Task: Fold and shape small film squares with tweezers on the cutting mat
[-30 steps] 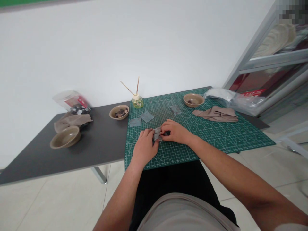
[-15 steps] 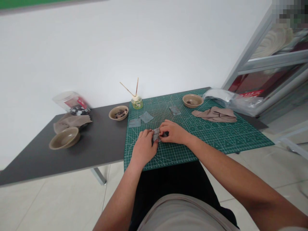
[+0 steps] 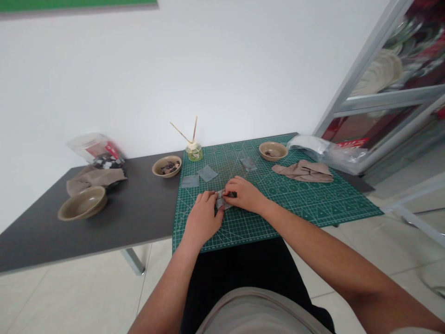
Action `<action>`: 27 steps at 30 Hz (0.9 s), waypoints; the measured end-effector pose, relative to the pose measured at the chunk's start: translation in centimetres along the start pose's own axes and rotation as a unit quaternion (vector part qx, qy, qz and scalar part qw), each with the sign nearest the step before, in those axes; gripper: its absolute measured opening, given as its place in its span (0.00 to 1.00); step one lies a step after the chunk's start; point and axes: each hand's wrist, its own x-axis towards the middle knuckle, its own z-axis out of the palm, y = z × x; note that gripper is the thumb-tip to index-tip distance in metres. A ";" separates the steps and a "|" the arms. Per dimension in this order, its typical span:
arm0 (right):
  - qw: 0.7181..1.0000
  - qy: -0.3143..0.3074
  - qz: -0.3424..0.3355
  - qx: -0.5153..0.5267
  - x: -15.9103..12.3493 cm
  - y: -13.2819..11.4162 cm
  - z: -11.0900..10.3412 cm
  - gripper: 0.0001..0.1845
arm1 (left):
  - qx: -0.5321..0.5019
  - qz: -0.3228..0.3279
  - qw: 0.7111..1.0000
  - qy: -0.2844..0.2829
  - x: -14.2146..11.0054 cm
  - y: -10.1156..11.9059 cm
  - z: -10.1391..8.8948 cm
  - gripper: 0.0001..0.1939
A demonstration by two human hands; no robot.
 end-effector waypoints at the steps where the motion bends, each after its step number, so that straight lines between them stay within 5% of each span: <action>1: 1.000 0.007 0.004 -0.005 -0.1 0.0 0.0 0.05 | -0.001 0.001 1.000 0.001 0.0 0.0 0.0 0.15; 8: 0.997 -0.036 -0.073 0.017 -0.4 0.0 0.0 0.02 | 0.021 0.006 1.000 0.000 0.0 0.2 -0.1 0.14; 14: 0.999 0.012 0.005 -0.047 -0.4 0.1 0.3 0.03 | 0.022 0.012 1.000 0.003 0.0 0.1 0.0 0.15; 21: 0.997 -0.033 -0.067 0.002 -0.5 0.1 0.2 0.03 | 0.017 0.005 1.000 -0.002 0.0 0.1 -0.1 0.14; 27: 1.000 0.004 0.013 -0.025 -0.3 0.2 0.4 0.03 | 0.012 -0.005 1.000 -0.006 0.0 0.1 -0.1 0.14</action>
